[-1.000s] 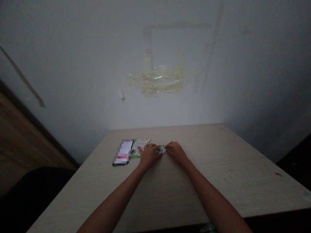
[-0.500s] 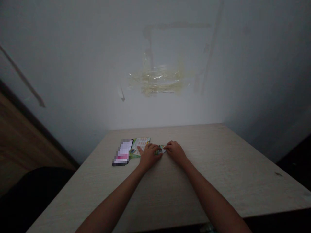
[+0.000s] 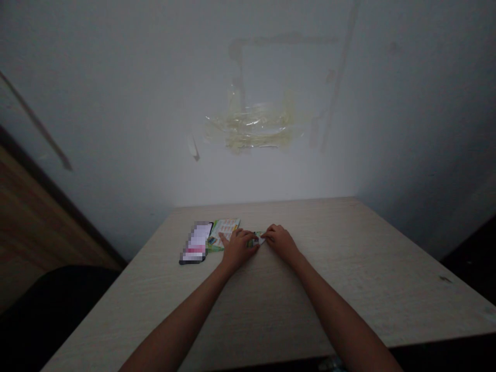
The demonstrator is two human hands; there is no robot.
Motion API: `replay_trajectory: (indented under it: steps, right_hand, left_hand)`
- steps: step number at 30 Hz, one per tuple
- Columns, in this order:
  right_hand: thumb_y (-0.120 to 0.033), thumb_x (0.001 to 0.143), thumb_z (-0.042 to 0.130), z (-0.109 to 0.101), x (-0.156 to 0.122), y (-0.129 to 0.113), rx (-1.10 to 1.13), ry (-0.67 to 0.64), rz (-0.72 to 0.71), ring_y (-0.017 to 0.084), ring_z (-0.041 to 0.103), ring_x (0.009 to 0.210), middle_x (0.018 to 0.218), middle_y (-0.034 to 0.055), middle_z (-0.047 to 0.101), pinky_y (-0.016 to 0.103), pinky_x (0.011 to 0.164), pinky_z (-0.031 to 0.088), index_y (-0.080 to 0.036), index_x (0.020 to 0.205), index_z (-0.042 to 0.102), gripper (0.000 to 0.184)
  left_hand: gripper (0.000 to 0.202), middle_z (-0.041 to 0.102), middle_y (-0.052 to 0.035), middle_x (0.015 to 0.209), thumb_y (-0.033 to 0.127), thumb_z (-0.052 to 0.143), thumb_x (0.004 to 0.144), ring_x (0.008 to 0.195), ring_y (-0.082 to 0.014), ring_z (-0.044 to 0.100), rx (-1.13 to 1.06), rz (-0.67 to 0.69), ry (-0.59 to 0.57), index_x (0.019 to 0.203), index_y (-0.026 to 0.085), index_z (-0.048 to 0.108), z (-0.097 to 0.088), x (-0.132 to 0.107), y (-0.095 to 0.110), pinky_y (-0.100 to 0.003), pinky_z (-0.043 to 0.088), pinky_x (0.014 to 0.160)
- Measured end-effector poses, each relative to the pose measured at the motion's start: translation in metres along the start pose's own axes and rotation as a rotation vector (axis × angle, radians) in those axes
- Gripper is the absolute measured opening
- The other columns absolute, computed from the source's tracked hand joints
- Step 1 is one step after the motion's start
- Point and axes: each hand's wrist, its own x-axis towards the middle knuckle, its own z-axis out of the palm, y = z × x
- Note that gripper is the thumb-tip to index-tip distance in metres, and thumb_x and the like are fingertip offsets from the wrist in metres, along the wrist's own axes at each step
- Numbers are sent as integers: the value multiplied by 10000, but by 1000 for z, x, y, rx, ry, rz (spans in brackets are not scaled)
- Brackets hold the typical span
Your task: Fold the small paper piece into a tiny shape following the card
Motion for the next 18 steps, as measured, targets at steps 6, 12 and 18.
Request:
replay_trajectory:
  steps: [6,12,18]
  right_hand:
    - [-183,881,583,-2,0,-1,-9,-8,7,175,557,949,1001,52,638,302,862,441,-249,1023,729,215]
    - [-186,888,577,-3,0,-2,-14,-3,-1,174,556,953,1004,53,638,305,868,438,-247,1032,726,215]
    - [-197,894,573,-1,0,0,-15,-4,1,180,553,962,1011,56,632,316,870,436,-254,1041,721,217]
  left_hand:
    - [236,654,30,1203,471,650,810,1304,-308,376,-17,-9,2,1041,438,686,1,0,0,-741,-134,1033]
    - [193,647,38,1225,476,638,822,1323,-319,358,15,11,-15,1002,454,705,0,1,0,-753,-164,1012]
    - [187,669,35,1192,451,622,843,1329,-319,366,43,91,-5,1008,446,711,-3,1,-1,-727,-209,1020]
